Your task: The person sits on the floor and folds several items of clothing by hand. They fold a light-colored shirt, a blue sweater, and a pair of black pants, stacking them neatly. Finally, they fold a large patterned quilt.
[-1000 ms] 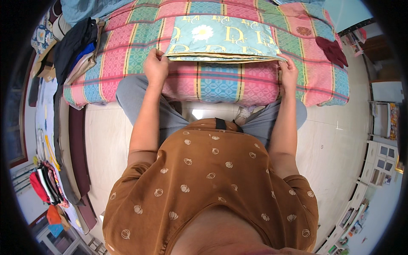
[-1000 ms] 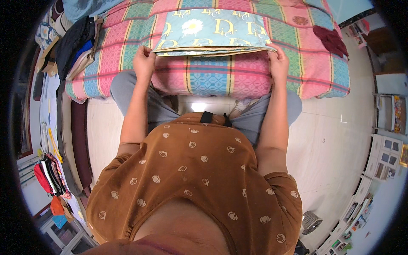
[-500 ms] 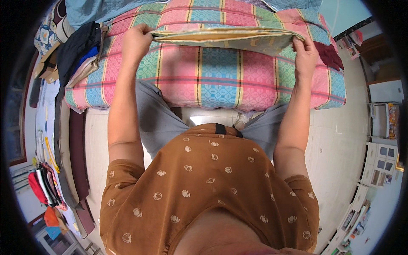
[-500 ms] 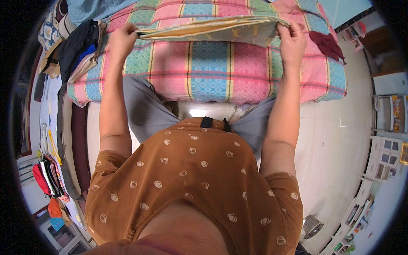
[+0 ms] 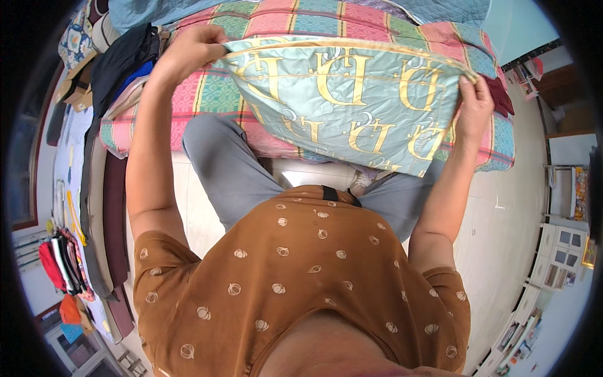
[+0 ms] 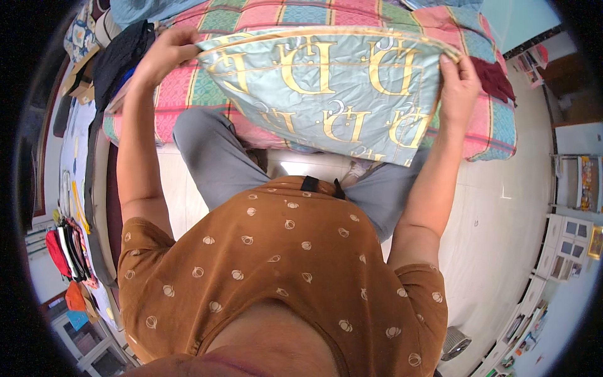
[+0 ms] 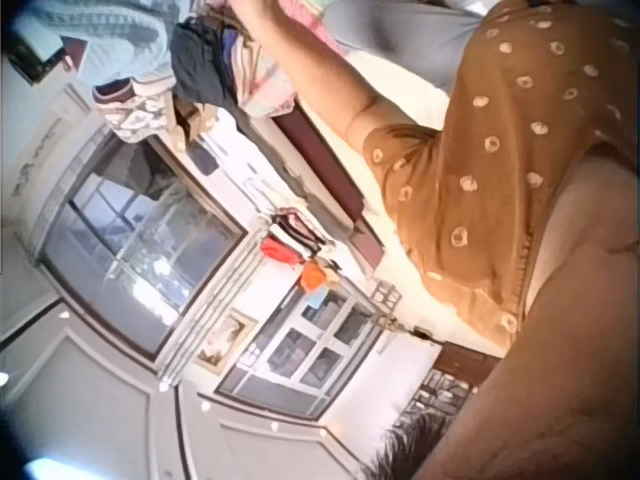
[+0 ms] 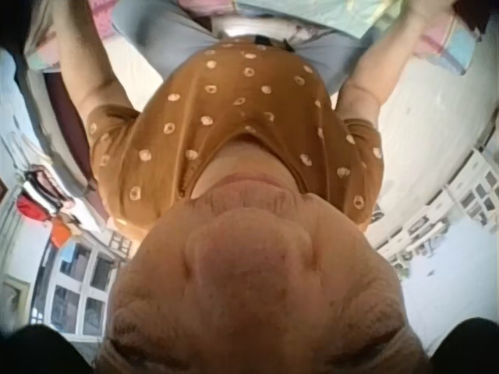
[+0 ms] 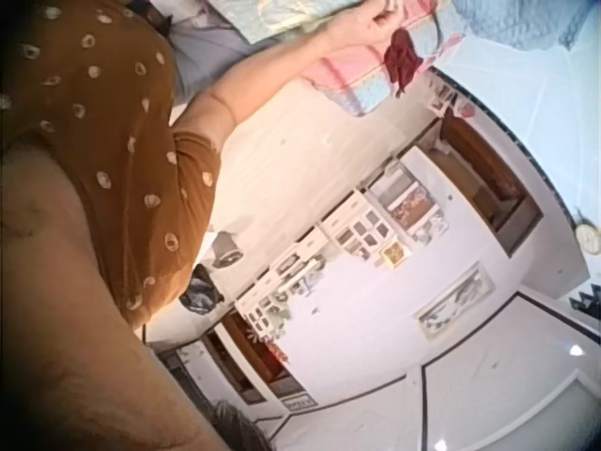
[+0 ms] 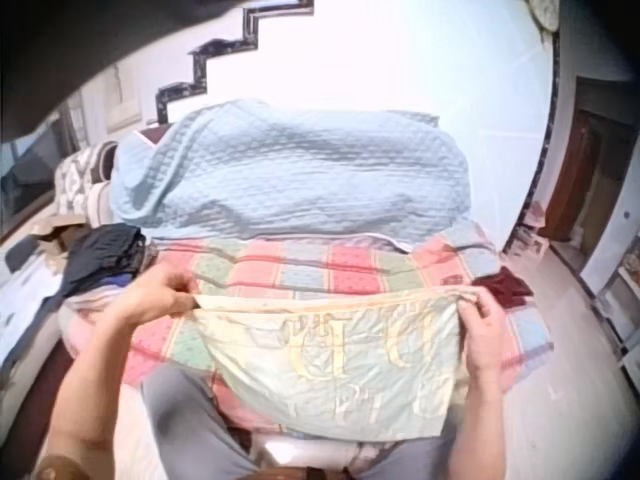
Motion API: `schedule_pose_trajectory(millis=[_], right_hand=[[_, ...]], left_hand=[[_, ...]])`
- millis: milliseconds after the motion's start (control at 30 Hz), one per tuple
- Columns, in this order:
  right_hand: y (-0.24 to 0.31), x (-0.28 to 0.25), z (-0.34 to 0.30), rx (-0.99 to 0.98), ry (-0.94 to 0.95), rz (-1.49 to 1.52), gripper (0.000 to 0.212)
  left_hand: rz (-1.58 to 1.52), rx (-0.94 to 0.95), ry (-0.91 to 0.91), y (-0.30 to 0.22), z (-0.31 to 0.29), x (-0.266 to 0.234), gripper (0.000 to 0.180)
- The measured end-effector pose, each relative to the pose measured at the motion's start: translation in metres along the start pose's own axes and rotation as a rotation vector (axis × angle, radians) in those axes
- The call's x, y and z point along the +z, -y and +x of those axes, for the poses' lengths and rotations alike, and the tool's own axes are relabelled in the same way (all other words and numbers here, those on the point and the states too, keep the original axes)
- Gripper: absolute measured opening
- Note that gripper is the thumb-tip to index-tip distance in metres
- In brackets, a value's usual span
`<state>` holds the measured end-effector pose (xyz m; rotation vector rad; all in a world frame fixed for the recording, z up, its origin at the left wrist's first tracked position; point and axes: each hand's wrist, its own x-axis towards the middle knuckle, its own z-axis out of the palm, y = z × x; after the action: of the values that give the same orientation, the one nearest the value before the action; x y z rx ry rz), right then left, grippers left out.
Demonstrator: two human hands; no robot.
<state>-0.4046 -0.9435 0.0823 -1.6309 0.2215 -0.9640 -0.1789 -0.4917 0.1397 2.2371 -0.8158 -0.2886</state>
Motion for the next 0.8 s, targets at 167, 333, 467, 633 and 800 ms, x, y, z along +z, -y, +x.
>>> schedule_pose_trajectory(millis=[167, 333, 467, 633, 800], right_hand=[[-0.074, 0.013, 0.001, 0.195, 0.109, 0.012, 0.018], [-0.123, 0.018, 0.014, 0.319, 0.124, 0.0, 0.015], [-0.147, 0.024, 0.021, 0.39, 0.098, -0.006, 0.014], [-0.169, 0.037, 0.025, 0.444, 0.078, 0.031, 0.016], [-0.198, 0.035, 0.035, 0.492, 0.071, -0.014, 0.016]], left_hand=[[-0.213, -0.172, 0.181, 0.044, 0.031, 0.032, 0.005], [-0.489, -0.211, 0.171, 0.085, 0.068, 0.07, 0.011], [-0.583, -0.194, 0.082, 0.093, 0.091, 0.097, 0.026], [-0.504, 0.004, 0.07, 0.111, 0.102, 0.117, 0.049], [-0.458, -0.054, 0.035, 0.146, 0.122, 0.134, 0.03]])
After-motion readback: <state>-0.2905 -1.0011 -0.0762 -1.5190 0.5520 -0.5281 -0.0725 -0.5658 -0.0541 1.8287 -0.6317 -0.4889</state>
